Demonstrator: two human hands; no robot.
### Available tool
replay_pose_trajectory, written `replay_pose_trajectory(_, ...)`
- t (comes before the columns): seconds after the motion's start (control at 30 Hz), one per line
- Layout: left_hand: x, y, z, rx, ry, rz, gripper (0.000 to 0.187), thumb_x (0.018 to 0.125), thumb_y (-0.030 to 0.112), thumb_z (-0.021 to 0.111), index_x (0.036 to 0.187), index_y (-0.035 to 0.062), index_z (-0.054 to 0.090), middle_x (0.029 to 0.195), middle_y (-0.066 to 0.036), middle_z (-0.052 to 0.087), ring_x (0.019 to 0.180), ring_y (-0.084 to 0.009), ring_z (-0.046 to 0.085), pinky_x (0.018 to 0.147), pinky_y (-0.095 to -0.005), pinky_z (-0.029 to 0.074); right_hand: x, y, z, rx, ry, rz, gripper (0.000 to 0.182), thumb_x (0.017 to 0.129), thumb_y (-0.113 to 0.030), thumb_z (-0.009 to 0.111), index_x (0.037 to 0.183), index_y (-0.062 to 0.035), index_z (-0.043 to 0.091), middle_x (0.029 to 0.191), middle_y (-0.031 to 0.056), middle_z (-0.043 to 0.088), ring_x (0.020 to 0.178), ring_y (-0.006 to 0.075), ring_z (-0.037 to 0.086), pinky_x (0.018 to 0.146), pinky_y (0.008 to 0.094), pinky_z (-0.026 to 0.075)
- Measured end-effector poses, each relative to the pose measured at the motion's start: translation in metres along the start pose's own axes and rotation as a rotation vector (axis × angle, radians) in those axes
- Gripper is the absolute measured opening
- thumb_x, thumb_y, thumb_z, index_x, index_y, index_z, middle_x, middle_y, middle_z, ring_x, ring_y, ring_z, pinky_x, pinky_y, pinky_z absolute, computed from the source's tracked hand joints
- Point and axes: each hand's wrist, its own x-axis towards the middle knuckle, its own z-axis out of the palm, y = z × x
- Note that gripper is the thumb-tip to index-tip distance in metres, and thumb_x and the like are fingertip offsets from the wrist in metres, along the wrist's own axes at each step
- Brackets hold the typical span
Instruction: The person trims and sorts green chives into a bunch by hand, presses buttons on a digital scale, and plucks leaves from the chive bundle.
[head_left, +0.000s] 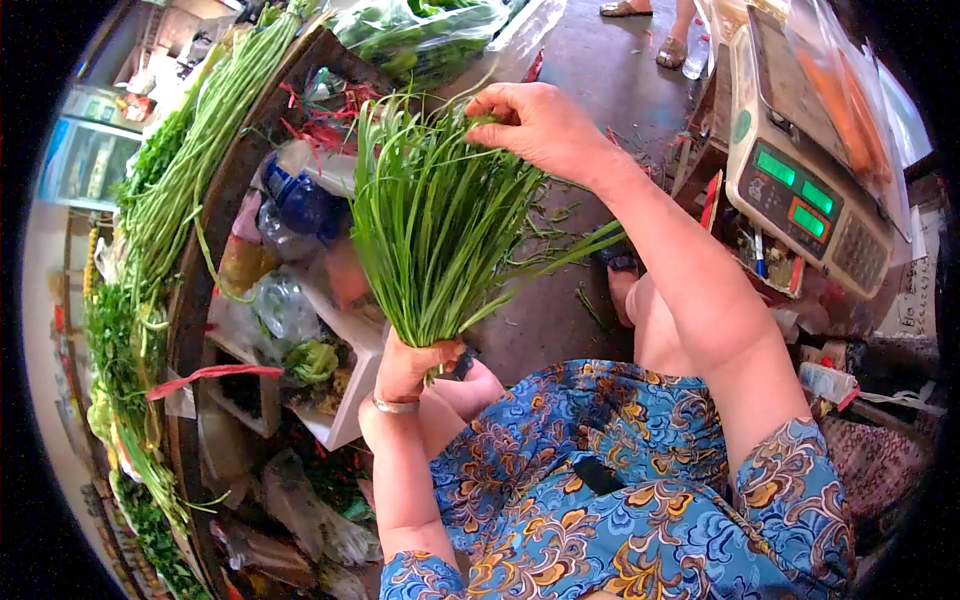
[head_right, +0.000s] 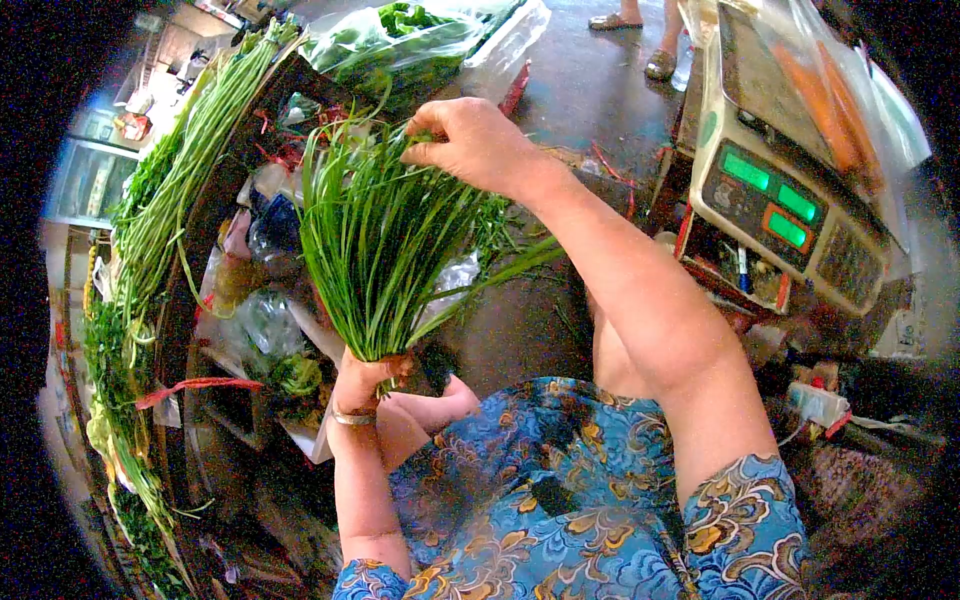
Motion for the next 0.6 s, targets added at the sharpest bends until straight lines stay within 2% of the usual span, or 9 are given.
replay_pose_trajectory(0.1,0.0,0.001,0.001,0.05,-0.003,-0.001,0.035,0.066,0.013,0.077,0.095,0.001,0.063,0.078,-0.006,0.064,0.06,-0.0163,0.06,0.05,-0.0288,0.048,0.0,0.004,0.004,-0.081,-0.029,-0.003,0.023,0.085,-0.015,0.07,0.102,-0.0007,0.065,0.072,0.0047,0.056,0.068,0.01,0.052,0.064,0.0288,0.043)
replay_pose_trajectory(0.17,0.001,0.002,0.002,0.062,0.007,0.001,0.033,0.066,0.014,0.077,0.094,0.0011,0.063,0.076,-0.006,0.064,0.06,-0.0165,0.06,0.05,-0.0288,0.048,0.003,0.01,0.006,0.051,-0.096,-0.041,0.024,0.082,-0.021,0.069,0.091,0.0015,0.065,0.08,0.0154,0.066,0.07,0.019,0.062,0.068,0.0327,0.049)
replay_pose_trajectory(0.2,0.001,0.003,0.002,0.071,0.017,0.004,0.031,0.067,0.015,0.076,0.092,0.0012,0.063,0.075,-0.006,0.064,0.059,-0.0166,0.059,0.05,-0.0288,0.048,0.003,0.009,0.007,0.162,-0.053,-0.061,0.021,0.083,-0.018,0.067,0.088,0.0022,0.063,0.076,0.013,0.064,0.068,0.0165,0.058,0.067,0.0324,0.048)
replay_pose_trajectory(0.3,0.001,-0.002,-0.004,-0.025,0.086,0.024,0.03,0.067,0.007,0.078,0.091,-0.0006,0.063,0.072,-0.008,0.063,0.056,-0.0165,0.058,0.05,-0.0278,0.047,0.003,0.009,-0.001,0.204,-0.051,-0.051,0.02,0.084,-0.017,0.066,0.088,0.0024,0.063,0.074,0.011,0.063,0.068,0.0155,0.059,0.067,0.0324,0.048)
replay_pose_trajectory(0.37,0.002,-0.005,-0.005,-0.058,0.082,0.053,0.032,0.067,0.009,0.078,0.093,-0.0006,0.063,0.073,-0.007,0.063,0.057,-0.0167,0.057,0.05,-0.0287,0.047,0.002,0.007,-0.003,0.188,-0.06,-0.064,0.022,0.084,-0.019,0.065,0.088,0.0025,0.062,0.073,0.0094,0.062,0.069,0.015,0.058,0.067,0.0324,0.048)
replay_pose_trajectory(0.43,0.0,0.0,0.003,-0.114,0.168,0.057,0.034,0.067,0.009,0.078,0.095,-0.0004,0.062,0.073,-0.007,0.062,0.057,-0.0166,0.057,0.05,-0.0288,0.047,-0.003,-0.005,-0.006,0.199,-0.103,-0.077,0.01,0.089,-0.01,0.062,0.088,-0.0003,0.059,0.075,-0.0051,0.05,0.07,0.0035,0.046,0.063,0.0221,0.041)
replay_pose_trajectory(0.47,0.0,0.0,0.003,-0.133,0.157,0.057,0.034,0.067,0.009,0.078,0.096,-0.0001,0.061,0.074,-0.006,0.061,0.058,-0.0162,0.056,0.05,-0.0288,0.046,-0.003,-0.003,-0.006,0.201,-0.105,-0.078,0.01,0.089,-0.01,0.062,0.088,-0.0003,0.059,0.075,-0.0051,0.05,0.07,0.0035,0.046,0.063,0.0221,0.041)
replay_pose_trajectory(0.57,-0.001,0.003,0.004,-0.137,0.154,0.056,0.033,0.067,0.009,0.078,0.095,0.0001,0.061,0.073,-0.007,0.061,0.059,-0.0163,0.057,0.05,-0.0288,0.046,-0.003,-0.002,-0.004,0.055,-0.044,-0.166,0.01,0.086,-0.008,0.061,0.086,0.0006,0.057,0.073,-0.0008,0.053,0.068,0.0069,0.048,0.063,0.0252,0.043)
replay_pose_trajectory(0.6,-0.001,0.003,0.004,-0.137,0.155,0.056,0.033,0.067,0.009,0.078,0.095,0.0001,0.061,0.073,-0.007,0.061,0.059,-0.0163,0.057,0.05,-0.0288,0.046,-0.003,-0.004,-0.005,-0.003,-0.007,-0.203,0.013,0.081,-0.011,0.063,0.082,0.0007,0.058,0.075,0.0076,0.057,0.072,0.0191,0.055,0.066,0.0315,0.046)
